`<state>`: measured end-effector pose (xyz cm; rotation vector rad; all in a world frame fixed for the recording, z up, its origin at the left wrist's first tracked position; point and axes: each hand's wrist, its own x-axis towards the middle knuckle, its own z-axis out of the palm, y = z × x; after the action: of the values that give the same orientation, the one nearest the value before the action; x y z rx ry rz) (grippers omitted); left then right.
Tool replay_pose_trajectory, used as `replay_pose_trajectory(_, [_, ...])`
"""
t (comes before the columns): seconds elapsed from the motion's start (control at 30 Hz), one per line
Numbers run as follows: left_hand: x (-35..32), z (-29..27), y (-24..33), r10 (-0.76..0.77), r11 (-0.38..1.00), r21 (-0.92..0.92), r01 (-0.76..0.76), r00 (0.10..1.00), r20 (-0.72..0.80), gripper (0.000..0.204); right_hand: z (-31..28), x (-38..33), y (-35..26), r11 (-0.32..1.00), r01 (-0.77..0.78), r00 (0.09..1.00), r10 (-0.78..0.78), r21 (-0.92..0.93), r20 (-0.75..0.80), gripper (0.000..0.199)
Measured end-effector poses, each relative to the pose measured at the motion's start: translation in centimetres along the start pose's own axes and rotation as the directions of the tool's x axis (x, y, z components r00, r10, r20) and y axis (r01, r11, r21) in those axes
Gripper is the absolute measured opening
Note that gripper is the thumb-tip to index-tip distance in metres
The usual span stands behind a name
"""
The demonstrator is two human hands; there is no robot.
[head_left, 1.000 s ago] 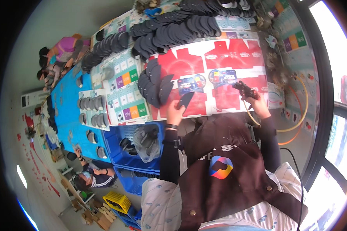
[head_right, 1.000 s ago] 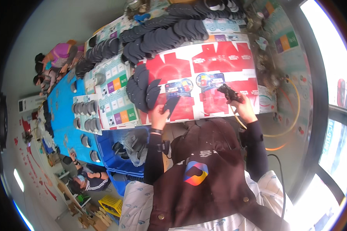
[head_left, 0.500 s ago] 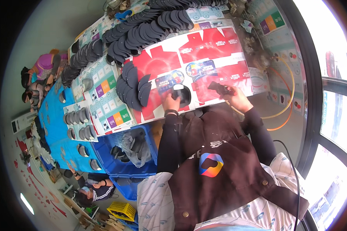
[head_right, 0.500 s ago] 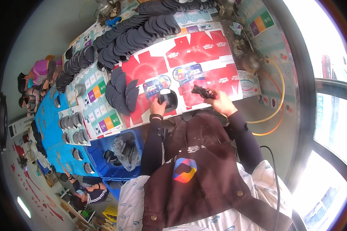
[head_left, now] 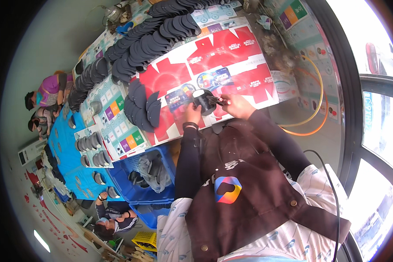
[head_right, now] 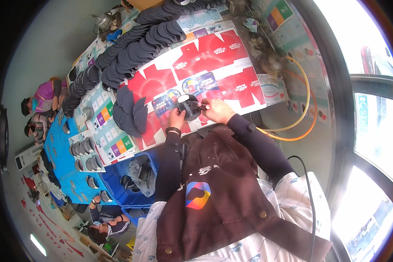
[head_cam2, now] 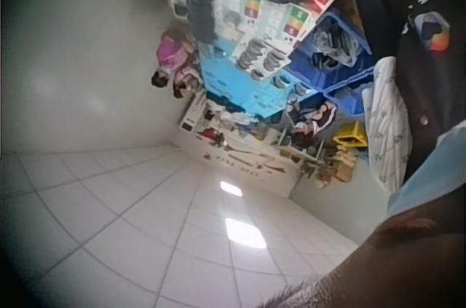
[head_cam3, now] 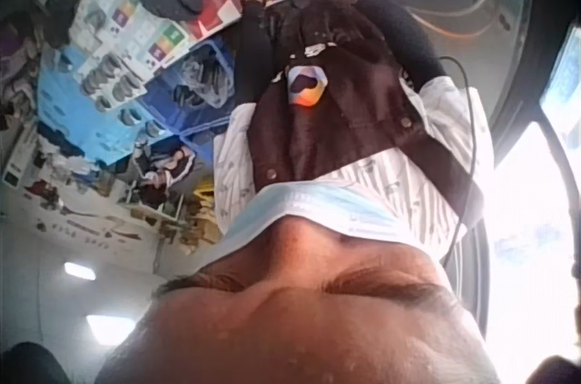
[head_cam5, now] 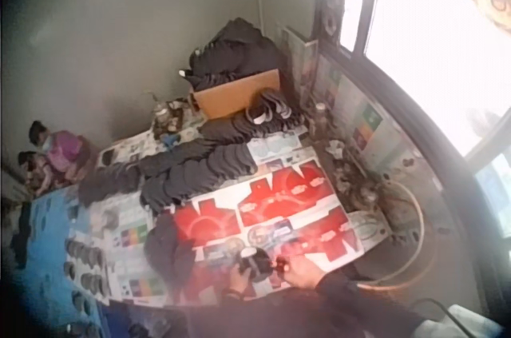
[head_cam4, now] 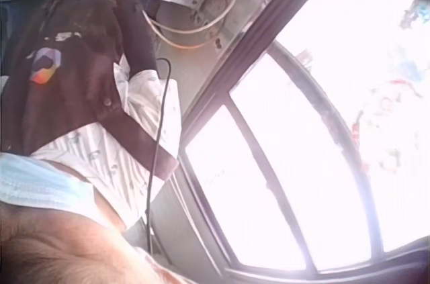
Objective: Applying a liquid, possibly adhesive or paint, to shoe heel components using a manual pump-action brush tool and organizing them in trays.
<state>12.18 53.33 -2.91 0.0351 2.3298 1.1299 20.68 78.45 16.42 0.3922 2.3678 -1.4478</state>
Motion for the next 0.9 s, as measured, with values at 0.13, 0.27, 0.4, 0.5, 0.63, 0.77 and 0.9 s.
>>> replay_pose_trajectory(0.13, [0.6, 0.3, -1.8, -0.007, 0.988, -0.152, 0.004, 1.000, -0.021, 0.031, 0.1, 0.9, 0.5, 0.999, 0.001, 0.998, -0.003, -0.038, -0.063, 0.028])
replay_pose_trajectory(0.27, [0.6, 0.4, -1.0, -0.026, 0.948, -0.318, 0.028, 1.000, 0.010, 0.036, -0.1, 1.3, 1.8, 0.997, 0.007, 0.997, -0.012, -0.071, -0.078, 0.030])
replay_pose_trajectory(0.4, [-0.4, -0.1, 0.6, -0.145, 0.897, -0.418, 0.145, 0.989, 0.032, 0.037, 0.4, 1.8, 0.8, 0.997, 0.031, 0.997, -0.036, -0.071, -0.063, 0.029])
replay_pose_trajectory(0.5, [-1.3, -0.4, 4.0, -0.217, 0.827, -0.502, 0.255, 0.967, 0.134, 0.035, -0.1, 2.0, 1.9, 0.997, 0.006, 0.995, -0.014, -0.082, -0.102, 0.030])
replay_pose_trajectory(0.63, [-1.4, -0.5, 3.7, -0.208, 0.837, -0.487, 0.250, 0.968, 0.140, 0.035, -0.1, 1.1, 2.2, 0.993, -0.036, 0.996, 0.027, -0.109, -0.085, 0.030])
replay_pose_trajectory(0.77, [-0.6, -0.5, 1.4, -0.117, 0.903, -0.409, 0.128, 0.992, 0.052, 0.034, -0.1, 1.1, 0.8, 1.000, 0.009, 0.999, -0.011, -0.028, -0.048, 0.029])
replay_pose_trajectory(0.9, [-1.1, -0.1, 3.3, -0.163, 0.844, -0.493, 0.212, 0.976, 0.142, 0.032, -1.2, 0.1, 1.8, 0.990, -0.079, 0.985, 0.059, -0.120, -0.164, 0.030])
